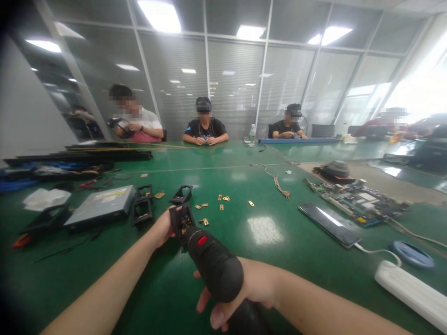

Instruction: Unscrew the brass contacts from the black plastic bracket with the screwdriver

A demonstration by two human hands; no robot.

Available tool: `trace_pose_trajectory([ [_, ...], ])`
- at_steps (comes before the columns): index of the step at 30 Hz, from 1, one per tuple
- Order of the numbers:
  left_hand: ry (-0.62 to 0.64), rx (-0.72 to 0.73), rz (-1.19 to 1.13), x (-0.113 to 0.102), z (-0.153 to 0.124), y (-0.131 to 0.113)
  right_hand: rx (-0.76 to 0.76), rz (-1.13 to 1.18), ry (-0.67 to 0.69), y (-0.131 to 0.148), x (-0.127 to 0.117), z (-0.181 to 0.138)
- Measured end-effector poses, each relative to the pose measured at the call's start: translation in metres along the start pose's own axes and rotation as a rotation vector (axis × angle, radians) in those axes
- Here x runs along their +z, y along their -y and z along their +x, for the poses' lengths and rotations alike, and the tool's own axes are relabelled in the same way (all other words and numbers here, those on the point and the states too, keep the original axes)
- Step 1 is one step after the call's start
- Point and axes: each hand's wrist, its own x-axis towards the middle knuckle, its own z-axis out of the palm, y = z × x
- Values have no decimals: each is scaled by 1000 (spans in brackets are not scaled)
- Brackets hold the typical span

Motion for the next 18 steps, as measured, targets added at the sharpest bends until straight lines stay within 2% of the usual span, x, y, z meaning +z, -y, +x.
trace_pose_trajectory([
  [2,-8,-4,5,1,1,1,11,-4,105,0,-9,1],
  [4,-15,-11,13,1,3,2,-5,-23,155,0,-15,1],
  [18,12,-6,-45,1,15,11,-203,-87,93,-1,-30,-8],
])
